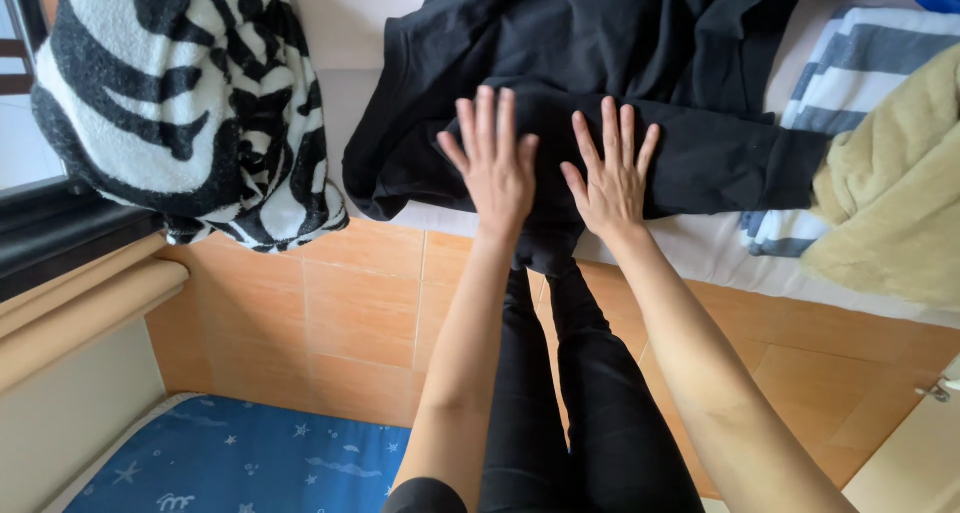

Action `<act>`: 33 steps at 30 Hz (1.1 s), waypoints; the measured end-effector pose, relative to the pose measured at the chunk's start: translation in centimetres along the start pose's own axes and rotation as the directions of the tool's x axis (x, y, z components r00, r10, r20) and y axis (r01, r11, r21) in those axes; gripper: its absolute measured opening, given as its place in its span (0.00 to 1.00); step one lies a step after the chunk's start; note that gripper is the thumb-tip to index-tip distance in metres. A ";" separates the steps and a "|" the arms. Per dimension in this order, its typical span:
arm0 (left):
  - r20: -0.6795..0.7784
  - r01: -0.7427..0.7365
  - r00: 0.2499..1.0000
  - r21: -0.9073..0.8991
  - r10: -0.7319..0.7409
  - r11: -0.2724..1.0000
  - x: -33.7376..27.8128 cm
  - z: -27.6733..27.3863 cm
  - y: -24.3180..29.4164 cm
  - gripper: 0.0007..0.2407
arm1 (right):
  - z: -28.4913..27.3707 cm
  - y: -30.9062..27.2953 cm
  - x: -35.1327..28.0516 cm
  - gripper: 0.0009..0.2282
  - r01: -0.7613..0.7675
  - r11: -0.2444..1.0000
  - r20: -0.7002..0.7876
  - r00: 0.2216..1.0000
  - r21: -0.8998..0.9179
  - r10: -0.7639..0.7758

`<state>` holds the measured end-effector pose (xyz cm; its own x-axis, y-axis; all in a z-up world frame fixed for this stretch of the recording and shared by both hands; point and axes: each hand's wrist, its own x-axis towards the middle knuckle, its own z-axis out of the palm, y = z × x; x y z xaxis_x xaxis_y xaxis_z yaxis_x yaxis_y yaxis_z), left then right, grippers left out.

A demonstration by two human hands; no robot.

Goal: The person folds several items of clothing on a bed, including a black and orange jersey, a white and green jersey, and a black t-shirt. They smooth and fold each item neatly before placing it on a growing stack.

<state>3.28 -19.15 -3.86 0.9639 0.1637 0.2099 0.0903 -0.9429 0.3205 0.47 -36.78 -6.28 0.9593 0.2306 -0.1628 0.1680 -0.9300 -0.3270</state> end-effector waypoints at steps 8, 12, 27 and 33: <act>-0.052 0.114 0.991 -0.165 -0.124 0.980 -1.7 -1.8 0.4 0.28 | -0.5 -1.1 -0.2 0.29 -0.024 0.998 0.017 1.000 0.064 0.023; -0.285 0.544 0.644 -0.482 -0.710 0.686 -3.4 -1.6 -0.4 0.37 | 0.0 -1.1 -0.5 0.29 -0.009 0.998 -0.005 1.000 0.057 0.010; -0.038 0.545 0.233 -0.823 -0.972 0.163 -1.1 -0.8 -10.4 0.23 | -0.3 -1.9 -0.7 0.27 0.013 0.999 -0.010 1.000 0.047 -0.013; -0.073 0.587 0.459 -0.723 -0.885 0.364 -2.4 -2.5 -11.9 0.22 | -0.8 -6.2 0.9 0.23 0.097 0.983 -0.262 0.964 0.155 -0.054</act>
<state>-0.74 -7.54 -5.86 0.3444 0.9312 -0.1198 0.4183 -0.0379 0.9075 0.51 -31.05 -3.63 0.9747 0.1977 0.1045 0.2235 -0.8475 -0.4815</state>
